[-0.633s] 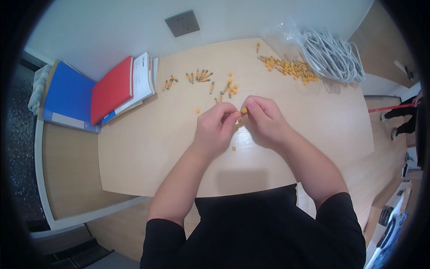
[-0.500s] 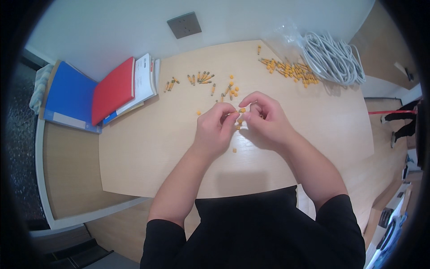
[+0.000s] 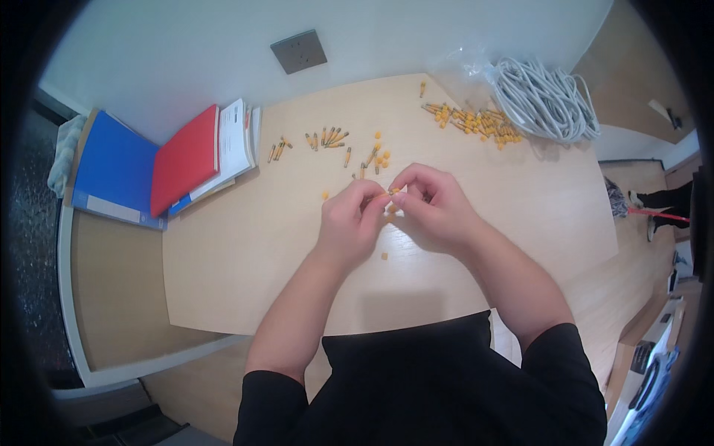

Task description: The person assembles small yellow electronic connectors by hand on a desk, picking up individual components and joining them together one by one.

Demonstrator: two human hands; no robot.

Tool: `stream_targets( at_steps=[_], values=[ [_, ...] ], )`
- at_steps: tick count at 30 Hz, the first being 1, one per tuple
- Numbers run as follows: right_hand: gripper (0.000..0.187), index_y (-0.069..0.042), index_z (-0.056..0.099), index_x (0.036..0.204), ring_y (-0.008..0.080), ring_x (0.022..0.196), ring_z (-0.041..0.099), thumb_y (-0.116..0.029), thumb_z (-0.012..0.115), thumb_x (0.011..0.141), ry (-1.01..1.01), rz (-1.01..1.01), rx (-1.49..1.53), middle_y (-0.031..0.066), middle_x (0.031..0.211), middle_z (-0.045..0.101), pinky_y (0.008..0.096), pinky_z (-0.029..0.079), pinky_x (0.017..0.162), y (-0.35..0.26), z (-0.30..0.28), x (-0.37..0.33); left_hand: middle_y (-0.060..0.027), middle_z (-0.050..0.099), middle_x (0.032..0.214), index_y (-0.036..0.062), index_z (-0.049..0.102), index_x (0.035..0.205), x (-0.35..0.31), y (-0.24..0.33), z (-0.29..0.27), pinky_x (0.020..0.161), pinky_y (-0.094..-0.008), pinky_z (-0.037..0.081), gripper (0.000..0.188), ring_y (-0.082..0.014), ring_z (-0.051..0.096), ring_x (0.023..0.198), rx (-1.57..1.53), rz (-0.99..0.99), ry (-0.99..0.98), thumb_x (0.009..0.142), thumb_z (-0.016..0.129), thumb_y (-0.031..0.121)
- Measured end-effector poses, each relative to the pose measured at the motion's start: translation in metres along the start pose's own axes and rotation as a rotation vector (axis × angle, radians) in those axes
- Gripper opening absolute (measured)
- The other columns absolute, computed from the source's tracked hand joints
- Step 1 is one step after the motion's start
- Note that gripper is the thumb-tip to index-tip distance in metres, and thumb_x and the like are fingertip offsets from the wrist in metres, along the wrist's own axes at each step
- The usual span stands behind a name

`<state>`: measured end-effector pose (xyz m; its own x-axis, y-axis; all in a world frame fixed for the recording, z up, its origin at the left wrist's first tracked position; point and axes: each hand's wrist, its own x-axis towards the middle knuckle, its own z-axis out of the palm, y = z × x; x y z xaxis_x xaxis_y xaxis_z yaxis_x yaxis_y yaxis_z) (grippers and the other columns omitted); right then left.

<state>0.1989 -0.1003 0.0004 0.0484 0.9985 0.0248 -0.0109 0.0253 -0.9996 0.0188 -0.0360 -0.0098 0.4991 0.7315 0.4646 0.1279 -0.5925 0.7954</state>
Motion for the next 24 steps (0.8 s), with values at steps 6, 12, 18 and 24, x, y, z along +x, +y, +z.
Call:
stream_targets(
  at_steps=[6, 12, 18, 24],
  values=[
    [0.008, -0.003, 0.068, 0.1, 0.0046, 0.058, 0.04, -0.009, 0.069, 0.094, -0.005, 0.007, -0.07, -0.0053, 0.059, 0.047, 0.0263, 0.037, 0.055, -0.009, -0.001, 0.0, -0.0091, 0.07, 0.082, -0.0012, 0.064, 0.097, -0.001, 0.0, -0.001, 0.065, -0.027, 0.054, 0.005, -0.0134, 0.066, 0.069, 0.005, -0.034, -0.011, 0.095, 0.068, -0.002],
    [0.011, -0.004, 0.07, 0.103, 0.008, 0.056, 0.039, -0.008, 0.069, 0.093, 0.007, -0.026, -0.29, -0.0022, 0.057, 0.043, 0.0288, 0.037, 0.054, -0.011, -0.009, 0.0, -0.0091, 0.069, 0.082, -0.0015, 0.064, 0.097, 0.0, 0.002, -0.001, 0.066, -0.0277, 0.055, 0.004, -0.0142, 0.067, 0.069, 0.004, -0.069, -0.021, 0.095, 0.068, -0.001],
    [0.012, -0.003, 0.071, 0.102, 0.0139, 0.054, 0.045, -0.011, 0.069, 0.093, 0.058, -0.046, -0.469, 0.0049, 0.059, 0.053, 0.0328, 0.041, 0.055, -0.019, -0.016, 0.003, -0.0111, 0.067, 0.081, -0.0001, 0.063, 0.102, 0.003, -0.001, 0.002, 0.06, -0.031, 0.052, 0.009, -0.0174, 0.064, 0.063, -0.011, -0.055, 0.016, 0.094, 0.067, 0.001],
    [0.013, -0.006, 0.071, 0.099, 0.0324, 0.071, 0.068, -0.017, 0.068, 0.093, 0.719, 0.12, -0.817, 0.0149, 0.075, 0.069, 0.0446, 0.053, 0.068, -0.004, -0.074, 0.025, -0.0135, 0.06, 0.106, 0.0011, 0.059, 0.114, 0.01, 0.001, -0.009, 0.067, -0.0355, 0.051, 0.021, -0.0213, 0.061, 0.072, 0.225, -0.183, 0.078, 0.094, 0.066, 0.005]
  ],
)
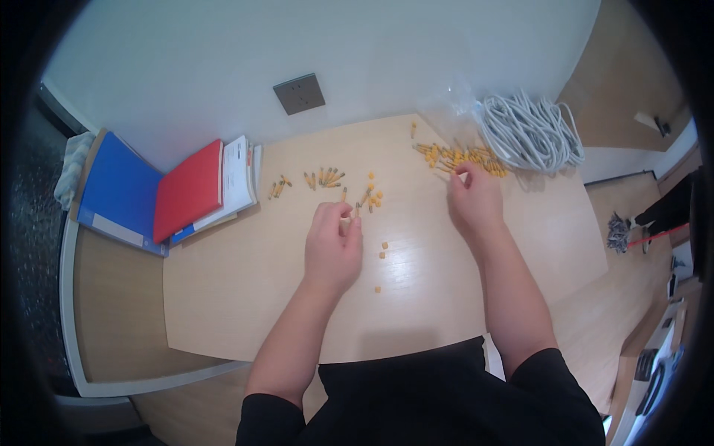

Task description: The person assembles small yellow electronic connectors by hand on a desk, picking up individual components and joining them together one by one.

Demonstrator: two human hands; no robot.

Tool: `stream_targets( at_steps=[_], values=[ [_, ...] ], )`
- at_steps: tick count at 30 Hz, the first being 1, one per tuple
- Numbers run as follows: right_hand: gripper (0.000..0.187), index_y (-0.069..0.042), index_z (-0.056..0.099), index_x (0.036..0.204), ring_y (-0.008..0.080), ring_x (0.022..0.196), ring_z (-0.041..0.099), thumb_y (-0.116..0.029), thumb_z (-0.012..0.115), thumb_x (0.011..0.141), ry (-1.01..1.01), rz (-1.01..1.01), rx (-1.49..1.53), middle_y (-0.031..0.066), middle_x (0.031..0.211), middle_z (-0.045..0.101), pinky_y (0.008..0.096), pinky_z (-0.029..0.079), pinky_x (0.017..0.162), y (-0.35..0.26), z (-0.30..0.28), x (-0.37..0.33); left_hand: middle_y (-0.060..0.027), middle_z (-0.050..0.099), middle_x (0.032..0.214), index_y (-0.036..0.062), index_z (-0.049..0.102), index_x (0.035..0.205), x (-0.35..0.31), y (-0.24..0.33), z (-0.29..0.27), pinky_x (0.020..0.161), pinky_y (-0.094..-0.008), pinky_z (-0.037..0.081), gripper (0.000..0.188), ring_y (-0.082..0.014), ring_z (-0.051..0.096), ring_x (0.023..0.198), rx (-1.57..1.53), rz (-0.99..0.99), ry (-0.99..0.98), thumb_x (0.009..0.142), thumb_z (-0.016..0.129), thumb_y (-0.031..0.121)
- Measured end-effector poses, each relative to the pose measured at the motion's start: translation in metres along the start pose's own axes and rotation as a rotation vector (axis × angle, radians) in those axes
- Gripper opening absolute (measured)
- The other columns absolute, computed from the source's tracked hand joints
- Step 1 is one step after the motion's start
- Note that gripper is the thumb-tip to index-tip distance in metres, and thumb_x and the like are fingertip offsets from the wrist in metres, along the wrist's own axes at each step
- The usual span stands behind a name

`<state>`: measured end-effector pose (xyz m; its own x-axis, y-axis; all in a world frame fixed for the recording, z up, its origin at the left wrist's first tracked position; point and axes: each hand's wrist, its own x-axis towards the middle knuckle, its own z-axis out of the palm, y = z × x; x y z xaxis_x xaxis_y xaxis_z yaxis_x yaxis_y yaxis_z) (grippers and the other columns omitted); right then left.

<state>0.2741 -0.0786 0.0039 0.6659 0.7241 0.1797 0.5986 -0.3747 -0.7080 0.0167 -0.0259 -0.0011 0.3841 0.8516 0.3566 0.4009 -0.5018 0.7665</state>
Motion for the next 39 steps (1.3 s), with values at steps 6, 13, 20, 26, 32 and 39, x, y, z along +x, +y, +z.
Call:
stream_targets(
  at_steps=[6, 13, 20, 26, 32, 39],
  values=[
    [0.018, -0.009, 0.072, 0.097, 0.0354, 0.089, 0.072, -0.025, 0.071, 0.091, 0.032, -0.019, -0.192, 0.0146, 0.09, 0.075, 0.0464, 0.057, 0.077, 0.031, 0.015, 0.021, -0.0148, 0.06, 0.109, 0.0015, 0.061, 0.109, 0.003, -0.017, -0.003, 0.079, -0.0445, 0.052, 0.021, -0.0337, 0.064, 0.09, 0.272, -0.035, 0.045, 0.093, 0.068, 0.012],
    [0.015, -0.009, 0.07, 0.095, 0.03, 0.084, 0.072, -0.022, 0.073, 0.089, 0.053, 0.024, -0.212, 0.0124, 0.083, 0.073, 0.0442, 0.056, 0.075, 0.027, 0.019, 0.022, -0.0158, 0.06, 0.107, 0.0031, 0.063, 0.105, 0.007, -0.027, -0.007, 0.086, -0.0473, 0.052, 0.018, -0.0378, 0.063, 0.1, 0.396, -0.13, -0.01, 0.092, 0.067, 0.015],
    [0.017, 0.006, 0.059, 0.112, 0.0269, 0.087, 0.069, 0.002, 0.056, 0.096, -0.393, 0.709, 1.38, 0.0158, 0.1, 0.064, 0.0347, 0.062, 0.078, 0.01, 0.015, 0.003, -0.0172, 0.06, 0.106, 0.0027, 0.063, 0.104, 0.015, -0.026, -0.025, 0.086, -0.0471, 0.052, 0.012, -0.0389, 0.062, 0.1, 0.376, -0.185, 0.061, 0.094, 0.059, 0.006],
    [0.022, 0.013, 0.05, 0.123, 0.0308, 0.105, 0.069, 0.005, 0.048, 0.103, -0.582, 0.752, 1.46, 0.0235, 0.118, 0.06, 0.0313, 0.064, 0.091, -0.017, 0.016, -0.018, -0.018, 0.06, 0.107, 0.0008, 0.061, 0.105, 0.02, -0.029, -0.046, 0.086, -0.0474, 0.051, 0.012, -0.0391, 0.062, 0.101, 0.472, -0.355, -0.107, 0.096, 0.058, 0.007],
    [0.014, 0.005, 0.059, 0.112, 0.0183, 0.086, 0.073, -0.006, 0.056, 0.106, -0.72, 0.622, 1.431, 0.015, 0.1, 0.068, 0.0227, 0.065, 0.075, 0.006, 0.027, -0.01, -0.0165, 0.063, 0.103, -0.0006, 0.063, 0.106, 0.015, -0.034, -0.042, 0.082, -0.0407, 0.054, 0.015, -0.0309, 0.065, 0.089, 0.485, -0.289, -0.109, 0.094, 0.065, 0.009],
    [0.015, 0.007, 0.061, 0.113, 0.0225, 0.092, 0.074, -0.005, 0.06, 0.104, -0.569, 0.645, 1.336, 0.0165, 0.104, 0.069, 0.0249, 0.065, 0.076, -0.017, 0.02, -0.019, -0.0164, 0.063, 0.102, -0.0001, 0.063, 0.105, 0.014, -0.018, -0.054, 0.081, -0.0395, 0.054, 0.02, -0.0303, 0.065, 0.087, 0.491, -0.348, -0.238, 0.094, 0.066, 0.016]
  ],
)
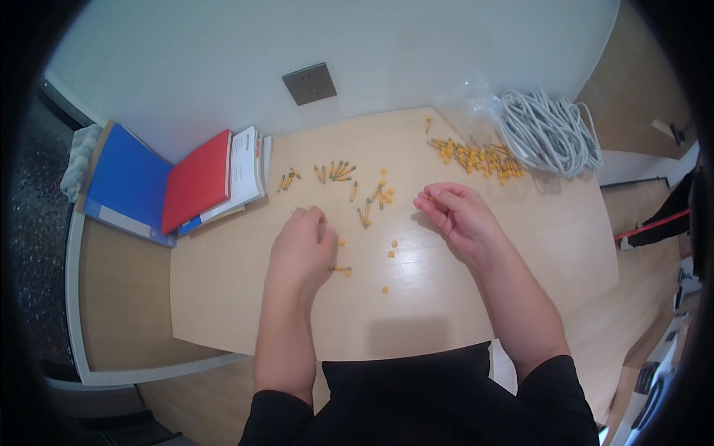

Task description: The person assembles small yellow electronic connectors by hand on a desk, picking up individual components and joining them together one by one.

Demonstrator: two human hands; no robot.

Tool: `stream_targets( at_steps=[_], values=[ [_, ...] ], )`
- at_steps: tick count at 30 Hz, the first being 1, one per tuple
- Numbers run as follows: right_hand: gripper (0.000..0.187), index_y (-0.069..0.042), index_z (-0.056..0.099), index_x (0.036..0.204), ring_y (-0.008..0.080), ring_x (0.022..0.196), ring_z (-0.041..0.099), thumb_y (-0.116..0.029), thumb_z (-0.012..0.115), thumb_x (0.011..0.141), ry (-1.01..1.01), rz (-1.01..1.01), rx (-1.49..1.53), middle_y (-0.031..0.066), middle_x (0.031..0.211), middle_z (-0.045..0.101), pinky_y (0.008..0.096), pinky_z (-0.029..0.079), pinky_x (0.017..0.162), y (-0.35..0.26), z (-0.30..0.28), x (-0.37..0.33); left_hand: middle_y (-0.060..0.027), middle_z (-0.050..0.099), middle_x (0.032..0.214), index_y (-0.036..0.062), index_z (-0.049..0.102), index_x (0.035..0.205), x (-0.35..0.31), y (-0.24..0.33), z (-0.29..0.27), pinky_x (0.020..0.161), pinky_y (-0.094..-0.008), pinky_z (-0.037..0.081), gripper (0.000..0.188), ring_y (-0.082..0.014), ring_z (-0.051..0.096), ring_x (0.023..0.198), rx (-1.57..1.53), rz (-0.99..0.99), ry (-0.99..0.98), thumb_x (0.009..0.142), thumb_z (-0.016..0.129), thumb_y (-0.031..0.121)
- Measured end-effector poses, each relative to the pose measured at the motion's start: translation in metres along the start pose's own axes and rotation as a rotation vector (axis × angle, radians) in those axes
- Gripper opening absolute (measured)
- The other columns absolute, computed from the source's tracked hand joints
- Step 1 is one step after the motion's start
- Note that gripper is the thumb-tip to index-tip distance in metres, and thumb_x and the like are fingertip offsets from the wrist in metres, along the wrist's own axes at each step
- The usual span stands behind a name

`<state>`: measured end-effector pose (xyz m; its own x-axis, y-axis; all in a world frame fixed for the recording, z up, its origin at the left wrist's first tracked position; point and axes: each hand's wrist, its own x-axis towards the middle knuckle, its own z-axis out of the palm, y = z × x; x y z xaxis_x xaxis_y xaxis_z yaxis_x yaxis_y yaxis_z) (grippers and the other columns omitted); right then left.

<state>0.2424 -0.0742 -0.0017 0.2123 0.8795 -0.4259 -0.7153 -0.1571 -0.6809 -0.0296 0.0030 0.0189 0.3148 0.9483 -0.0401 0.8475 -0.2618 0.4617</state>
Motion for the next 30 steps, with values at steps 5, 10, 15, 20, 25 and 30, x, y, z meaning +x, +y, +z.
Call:
stream_targets(
  at_steps=[5, 10, 15, 20, 25, 30],
  values=[
    [0.015, 0.007, 0.061, 0.114, 0.024, 0.093, 0.074, -0.003, 0.059, 0.103, 0.006, 0.024, -0.09, 0.0171, 0.105, 0.068, 0.0271, 0.065, 0.077, 0.001, 0.007, -0.005, -0.0171, 0.063, 0.105, 0.0007, 0.063, 0.108, -0.006, 0.009, 0.0, 0.082, -0.0384, 0.054, 0.021, -0.03, 0.066, 0.089, 0.01, 0.132, -0.098, 0.092, 0.068, 0.014],
    [0.01, 0.002, 0.062, 0.107, 0.0165, 0.076, 0.071, -0.006, 0.06, 0.103, -0.083, 0.017, -0.257, 0.0116, 0.093, 0.068, 0.0252, 0.059, 0.06, 0.003, -0.001, 0.001, -0.0148, 0.063, 0.114, 0.0041, 0.065, 0.117, 0.009, 0.012, 0.037, 0.087, -0.0401, 0.054, 0.027, -0.032, 0.065, 0.099, -0.126, 0.283, 0.194, 0.091, 0.068, 0.01],
    [0.009, -0.002, 0.062, 0.098, 0.0106, 0.061, 0.06, -0.01, 0.063, 0.102, -0.089, -0.029, -0.283, 0.0063, 0.078, 0.064, 0.0246, 0.047, 0.049, 0.011, 0.001, 0.005, -0.0108, 0.065, 0.12, 0.0072, 0.068, 0.121, 0.027, 0.011, 0.049, 0.091, -0.0422, 0.052, 0.03, -0.0328, 0.062, 0.106, -0.045, 0.416, 0.327, 0.091, 0.067, 0.006],
    [0.01, 0.001, 0.066, 0.099, 0.0105, 0.06, 0.057, -0.008, 0.063, 0.102, -0.142, -0.03, -0.325, 0.0048, 0.074, 0.062, 0.0249, 0.047, 0.052, 0.011, 0.003, 0.003, -0.0056, 0.071, 0.112, 0.0068, 0.076, 0.102, 0.031, 0.011, 0.052, 0.086, -0.0415, 0.053, 0.015, -0.03, 0.063, 0.1, 0.021, 0.448, 0.335, 0.088, 0.07, 0.003],
    [0.011, 0.004, 0.068, 0.104, 0.0111, 0.061, 0.058, -0.005, 0.063, 0.101, -0.136, -0.034, -0.369, 0.0052, 0.074, 0.063, 0.0246, 0.049, 0.055, 0.013, 0.005, 0.0, -0.0081, 0.07, 0.1, 0.0058, 0.072, 0.09, 0.032, 0.0, 0.057, 0.082, -0.0416, 0.053, 0.009, -0.0319, 0.063, 0.094, -0.045, 0.447, 0.356, 0.085, 0.07, -0.001],
    [0.008, 0.004, 0.066, 0.105, 0.011, 0.062, 0.059, -0.001, 0.066, 0.098, -0.147, -0.086, -0.384, 0.0068, 0.076, 0.065, 0.0241, 0.05, 0.056, 0.017, 0.007, -0.001, -0.0126, 0.067, 0.092, 0.004, 0.066, 0.091, 0.031, 0.0, 0.056, 0.079, -0.0428, 0.053, 0.011, -0.035, 0.062, 0.089, -0.076, 0.398, 0.367, 0.084, 0.069, -0.004]
  ],
)
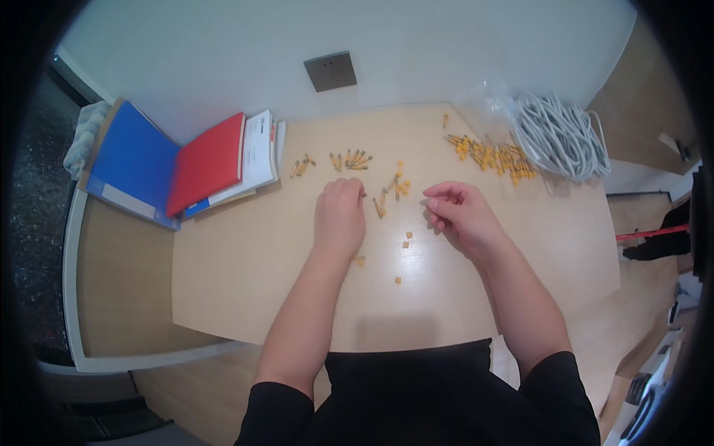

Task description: The person assembles small yellow electronic connectors by hand on a desk, picking up individual components and joining them together one by one.

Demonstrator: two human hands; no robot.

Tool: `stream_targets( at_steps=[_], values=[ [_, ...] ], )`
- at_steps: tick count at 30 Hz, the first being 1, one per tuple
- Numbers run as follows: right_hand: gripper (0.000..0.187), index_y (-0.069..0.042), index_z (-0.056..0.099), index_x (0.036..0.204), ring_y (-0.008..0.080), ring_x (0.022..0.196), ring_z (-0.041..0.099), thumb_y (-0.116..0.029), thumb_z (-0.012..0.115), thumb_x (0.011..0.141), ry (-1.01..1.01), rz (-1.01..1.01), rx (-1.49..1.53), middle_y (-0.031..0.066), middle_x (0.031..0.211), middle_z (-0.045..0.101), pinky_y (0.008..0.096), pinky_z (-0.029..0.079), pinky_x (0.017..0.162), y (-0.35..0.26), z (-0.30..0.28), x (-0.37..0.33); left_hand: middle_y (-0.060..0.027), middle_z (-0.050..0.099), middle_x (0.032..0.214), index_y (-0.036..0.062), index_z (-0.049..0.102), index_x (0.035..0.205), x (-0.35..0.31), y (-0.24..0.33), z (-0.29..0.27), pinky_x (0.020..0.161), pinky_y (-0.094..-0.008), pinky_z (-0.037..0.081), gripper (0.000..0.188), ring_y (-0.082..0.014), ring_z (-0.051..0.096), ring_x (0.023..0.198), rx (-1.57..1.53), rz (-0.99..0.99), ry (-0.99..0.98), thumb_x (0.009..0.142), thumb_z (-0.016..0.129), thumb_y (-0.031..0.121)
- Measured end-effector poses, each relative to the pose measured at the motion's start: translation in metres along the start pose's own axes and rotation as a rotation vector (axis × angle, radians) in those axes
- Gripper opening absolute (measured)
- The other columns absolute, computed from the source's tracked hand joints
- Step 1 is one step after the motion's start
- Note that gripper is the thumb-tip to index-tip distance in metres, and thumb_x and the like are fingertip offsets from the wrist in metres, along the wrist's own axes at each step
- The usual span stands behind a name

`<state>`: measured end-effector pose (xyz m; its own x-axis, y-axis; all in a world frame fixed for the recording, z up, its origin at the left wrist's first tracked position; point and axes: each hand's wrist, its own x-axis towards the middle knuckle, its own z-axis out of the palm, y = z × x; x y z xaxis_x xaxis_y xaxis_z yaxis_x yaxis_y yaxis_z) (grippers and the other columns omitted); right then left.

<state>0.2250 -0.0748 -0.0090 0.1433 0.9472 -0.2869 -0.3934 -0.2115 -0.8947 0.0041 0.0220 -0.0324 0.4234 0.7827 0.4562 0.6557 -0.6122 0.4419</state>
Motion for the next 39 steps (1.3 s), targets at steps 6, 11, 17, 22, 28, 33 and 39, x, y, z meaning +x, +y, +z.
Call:
stream_targets(
  at_steps=[6, 11, 17, 22, 28, 33, 39],
  values=[
    [0.006, 0.002, 0.063, 0.096, 0.01, 0.062, 0.058, 0.0, 0.068, 0.096, -0.07, 0.01, 0.044, 0.0062, 0.076, 0.064, 0.0252, 0.048, 0.053, -0.007, 0.003, -0.011, -0.0143, 0.064, 0.093, 0.0005, 0.06, 0.096, -0.005, 0.025, -0.016, 0.076, -0.0399, 0.054, 0.015, -0.0321, 0.064, 0.088, -0.147, -0.011, 0.069, 0.086, 0.065, -0.01],
    [0.007, 0.002, 0.064, 0.1, 0.0095, 0.062, 0.057, 0.001, 0.069, 0.095, -0.148, -0.063, -0.014, 0.0057, 0.077, 0.064, 0.0256, 0.046, 0.052, -0.002, 0.023, -0.021, -0.0124, 0.063, 0.095, -0.0005, 0.062, 0.096, -0.019, 0.05, -0.023, 0.073, -0.0337, 0.054, 0.018, -0.0272, 0.064, 0.081, -0.519, 0.124, 0.068, 0.085, 0.065, -0.013],
    [0.011, 0.002, 0.065, 0.107, 0.0095, 0.063, 0.059, 0.003, 0.066, 0.096, -0.169, -0.001, 0.057, 0.0068, 0.081, 0.067, 0.0248, 0.047, 0.055, 0.0, 0.022, -0.022, -0.0142, 0.062, 0.094, -0.0009, 0.062, 0.096, -0.019, 0.061, -0.017, 0.07, -0.0364, 0.054, 0.016, -0.0301, 0.064, 0.081, -0.558, 0.236, 0.041, 0.086, 0.067, -0.011],
    [0.012, 0.002, 0.065, 0.11, 0.0089, 0.066, 0.061, 0.003, 0.063, 0.098, -0.173, -0.004, 0.087, 0.0075, 0.086, 0.069, 0.0232, 0.049, 0.057, -0.002, 0.023, -0.022, -0.0136, 0.063, 0.092, -0.0013, 0.062, 0.095, -0.021, 0.06, -0.019, 0.068, -0.036, 0.053, 0.016, -0.0284, 0.064, 0.079, -0.597, 0.153, 0.035, 0.085, 0.067, -0.013],
    [0.01, 0.002, 0.064, 0.108, 0.0083, 0.071, 0.061, 0.003, 0.063, 0.098, -0.161, -0.152, -0.219, 0.0061, 0.089, 0.068, 0.0234, 0.049, 0.06, -0.003, 0.028, -0.027, -0.0127, 0.063, 0.088, -0.0011, 0.063, 0.096, -0.019, 0.064, -0.022, 0.067, -0.036, 0.052, 0.016, -0.0275, 0.064, 0.078, -0.604, 0.202, 0.041, 0.085, 0.068, -0.011],
    [0.004, 0.0, 0.063, 0.104, 0.0077, 0.068, 0.057, -0.001, 0.061, 0.101, -0.187, -0.161, -0.122, 0.004, 0.086, 0.065, 0.0227, 0.048, 0.061, 0.007, 0.029, -0.024, -0.015, 0.067, 0.091, -0.0014, 0.065, 0.094, -0.02, 0.063, -0.021, 0.073, -0.0351, 0.055, 0.017, -0.0287, 0.067, 0.081, -0.578, 0.238, 0.035, 0.082, 0.071, -0.011],
    [0.012, -0.003, 0.062, 0.098, 0.0055, 0.056, 0.049, -0.011, 0.057, 0.105, -0.339, 0.123, 0.057, 0.0046, 0.075, 0.065, 0.0209, 0.041, 0.053, 0.004, 0.017, -0.02, -0.0136, 0.068, 0.088, -0.0012, 0.068, 0.093, -0.02, 0.063, -0.022, 0.069, -0.0333, 0.055, 0.017, -0.0268, 0.067, 0.078, -0.539, 0.313, 0.039, 0.081, 0.072, -0.012]
  ],
)
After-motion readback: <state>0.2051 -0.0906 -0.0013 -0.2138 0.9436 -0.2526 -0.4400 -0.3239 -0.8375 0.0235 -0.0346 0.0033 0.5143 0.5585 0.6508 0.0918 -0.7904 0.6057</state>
